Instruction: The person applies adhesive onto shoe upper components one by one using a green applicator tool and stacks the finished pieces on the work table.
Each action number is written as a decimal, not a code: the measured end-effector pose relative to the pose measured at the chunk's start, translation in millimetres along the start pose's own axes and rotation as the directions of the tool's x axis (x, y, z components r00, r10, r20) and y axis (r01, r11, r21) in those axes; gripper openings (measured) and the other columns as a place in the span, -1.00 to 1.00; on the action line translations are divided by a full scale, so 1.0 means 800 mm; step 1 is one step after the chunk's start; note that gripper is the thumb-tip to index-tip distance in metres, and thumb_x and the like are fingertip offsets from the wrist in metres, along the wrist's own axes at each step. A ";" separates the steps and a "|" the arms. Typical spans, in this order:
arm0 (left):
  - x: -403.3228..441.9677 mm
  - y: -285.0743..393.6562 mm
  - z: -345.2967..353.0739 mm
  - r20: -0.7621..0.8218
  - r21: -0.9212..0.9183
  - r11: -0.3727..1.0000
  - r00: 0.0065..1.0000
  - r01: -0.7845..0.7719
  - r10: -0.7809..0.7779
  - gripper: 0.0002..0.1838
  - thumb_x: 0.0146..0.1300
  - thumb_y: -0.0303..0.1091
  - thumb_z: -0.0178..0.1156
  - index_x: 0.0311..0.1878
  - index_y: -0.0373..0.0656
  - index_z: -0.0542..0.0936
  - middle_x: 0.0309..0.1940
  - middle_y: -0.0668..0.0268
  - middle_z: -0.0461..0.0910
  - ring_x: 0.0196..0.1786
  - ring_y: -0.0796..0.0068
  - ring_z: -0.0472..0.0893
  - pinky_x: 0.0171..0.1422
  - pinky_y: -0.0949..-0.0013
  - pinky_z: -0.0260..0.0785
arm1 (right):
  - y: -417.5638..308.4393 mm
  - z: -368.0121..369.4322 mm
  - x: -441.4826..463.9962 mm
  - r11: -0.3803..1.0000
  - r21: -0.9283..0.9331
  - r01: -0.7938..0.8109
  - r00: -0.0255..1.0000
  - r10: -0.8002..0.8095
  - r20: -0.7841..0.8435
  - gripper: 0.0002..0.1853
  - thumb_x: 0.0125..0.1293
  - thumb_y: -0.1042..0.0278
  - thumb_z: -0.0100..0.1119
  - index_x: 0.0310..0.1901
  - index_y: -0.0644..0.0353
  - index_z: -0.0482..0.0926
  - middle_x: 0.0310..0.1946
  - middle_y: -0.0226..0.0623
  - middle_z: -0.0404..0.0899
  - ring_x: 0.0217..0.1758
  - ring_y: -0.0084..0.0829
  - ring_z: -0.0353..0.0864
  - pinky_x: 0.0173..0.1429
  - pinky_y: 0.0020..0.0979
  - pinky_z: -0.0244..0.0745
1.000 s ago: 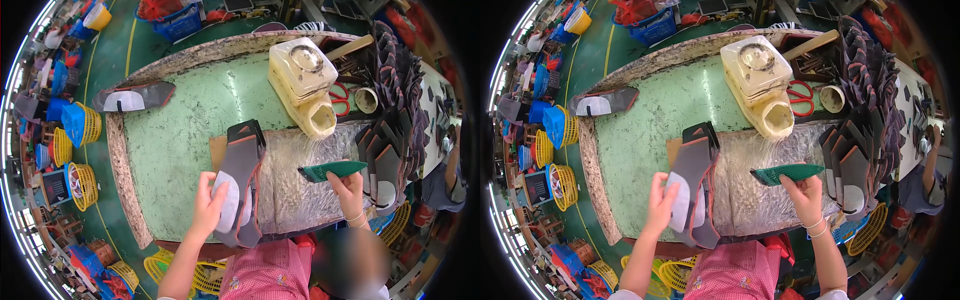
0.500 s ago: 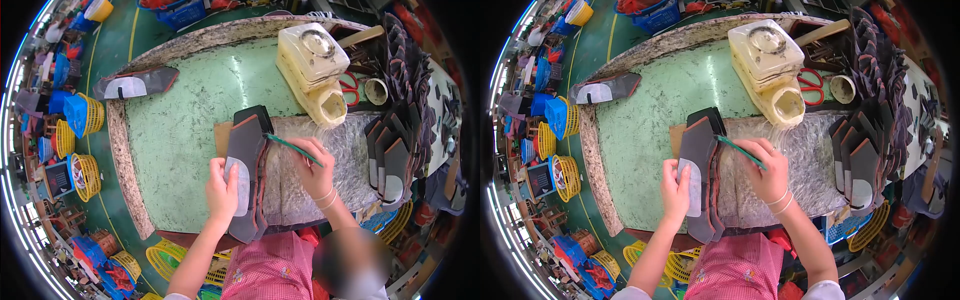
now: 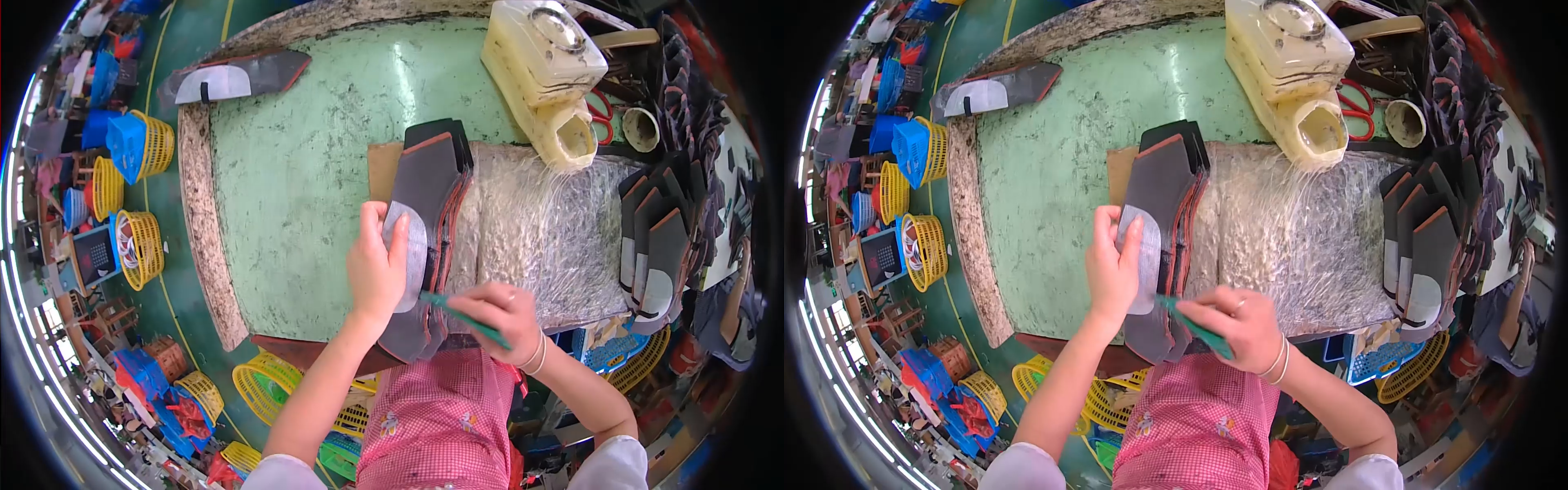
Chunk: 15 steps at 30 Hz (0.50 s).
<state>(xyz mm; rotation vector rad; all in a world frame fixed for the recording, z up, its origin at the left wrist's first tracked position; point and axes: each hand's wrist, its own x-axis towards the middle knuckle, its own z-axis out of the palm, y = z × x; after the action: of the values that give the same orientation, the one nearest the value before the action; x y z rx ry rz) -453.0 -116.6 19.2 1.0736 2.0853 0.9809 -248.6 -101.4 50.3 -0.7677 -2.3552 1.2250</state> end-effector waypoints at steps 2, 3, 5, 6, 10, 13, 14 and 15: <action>-0.001 0.000 0.000 -0.005 -0.029 0.999 0.999 -0.046 0.046 -0.81 0.42 -0.32 0.12 -0.11 -0.22 0.36 -0.44 0.25 0.56 -0.42 0.54 0.51 -0.33 0.40 0.34 | -0.003 0.007 -0.010 0.998 -0.009 0.058 0.989 -0.058 -0.139 -0.56 -0.06 0.38 0.29 -0.04 -0.01 0.60 -0.34 -0.40 0.52 -0.50 -0.31 0.52 -0.43 -0.33 0.44; -0.001 -0.001 -0.001 -0.004 -0.026 0.999 0.999 -0.045 0.045 -0.81 0.42 -0.32 0.12 -0.11 -0.22 0.36 -0.44 0.25 0.56 -0.42 0.54 0.51 -0.33 0.40 0.34 | -0.011 0.016 -0.032 0.999 -0.023 0.035 0.998 -0.034 0.045 -0.55 -0.07 0.36 0.30 -0.03 -0.01 0.60 -0.36 -0.41 0.51 -0.50 -0.31 0.52 -0.43 -0.32 0.43; -0.001 -0.004 0.001 -0.008 -0.015 0.999 0.999 -0.050 0.050 -0.75 0.42 -0.18 0.09 -0.08 -0.16 0.37 -0.36 0.04 0.60 -0.31 -0.11 0.61 -0.33 0.06 0.38 | -0.020 0.022 -0.049 0.999 -0.036 0.009 0.979 -0.001 0.202 -0.53 -0.10 0.31 0.32 -0.03 0.00 0.60 -0.35 -0.42 0.50 -0.50 -0.32 0.53 -0.44 -0.32 0.42; -0.005 -0.004 -0.001 -0.007 -0.010 0.999 0.999 -0.037 0.037 -0.75 0.42 -0.18 0.09 -0.08 -0.16 0.37 -0.36 0.04 0.60 -0.31 -0.11 0.61 -0.33 0.06 0.38 | -0.022 0.024 -0.052 1.000 -0.026 0.005 0.977 0.001 0.211 -0.53 -0.10 0.31 0.32 -0.03 0.00 0.60 -0.35 -0.42 0.50 -0.50 -0.32 0.53 -0.44 -0.32 0.42; 0.000 0.003 -0.004 -0.002 -0.031 0.999 0.999 -0.043 0.043 -0.76 0.43 -0.17 0.08 -0.10 -0.15 0.38 -0.35 0.07 0.61 -0.30 -0.04 0.63 -0.30 0.09 0.39 | -0.026 0.022 -0.051 1.000 0.001 -0.007 0.995 0.007 0.101 -0.63 -0.07 0.40 0.34 -0.12 0.07 0.65 -0.43 -0.36 0.54 -0.50 -0.30 0.56 -0.45 -0.33 0.44; 0.005 -0.012 -0.014 0.052 -0.065 0.998 0.999 0.018 -0.015 -0.61 0.46 -0.04 -0.01 0.03 -0.21 0.39 -0.32 0.16 0.62 -0.31 0.25 0.63 -0.20 0.26 0.43 | -0.025 0.007 -0.031 0.992 0.113 -0.064 0.997 0.058 0.059 -0.74 0.08 0.36 0.29 -0.14 0.05 0.66 -0.51 -0.34 0.51 -0.57 -0.33 0.54 -0.48 -0.30 0.44; 0.010 -0.018 -0.024 0.117 -0.115 0.990 0.991 0.078 -0.064 -0.46 0.49 0.07 -0.08 0.16 -0.28 0.41 -0.30 0.23 0.63 -0.33 0.47 0.61 -0.12 0.41 0.46 | -0.020 -0.003 -0.004 0.957 0.279 -0.084 0.993 0.103 -0.055 -0.79 0.15 0.36 0.27 -0.14 0.07 0.66 -0.57 -0.31 0.50 -0.60 -0.31 0.53 -0.50 -0.30 0.43; 0.016 -0.017 -0.040 0.110 -0.113 0.991 0.992 0.071 -0.059 -0.46 0.49 0.07 -0.08 0.16 -0.28 0.41 -0.30 0.23 0.63 -0.33 0.47 0.61 -0.12 0.41 0.46 | -0.023 -0.021 0.026 0.952 0.182 -0.245 0.965 0.257 -0.046 -0.80 0.18 0.37 0.26 -0.13 0.08 0.66 -0.57 -0.30 0.52 -0.59 -0.28 0.54 -0.50 -0.31 0.42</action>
<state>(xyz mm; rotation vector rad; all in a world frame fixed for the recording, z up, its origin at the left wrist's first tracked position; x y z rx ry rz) -489.5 -122.0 23.8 0.9716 1.9402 0.9789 -261.1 -86.9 76.6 -1.0555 -2.1085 1.4607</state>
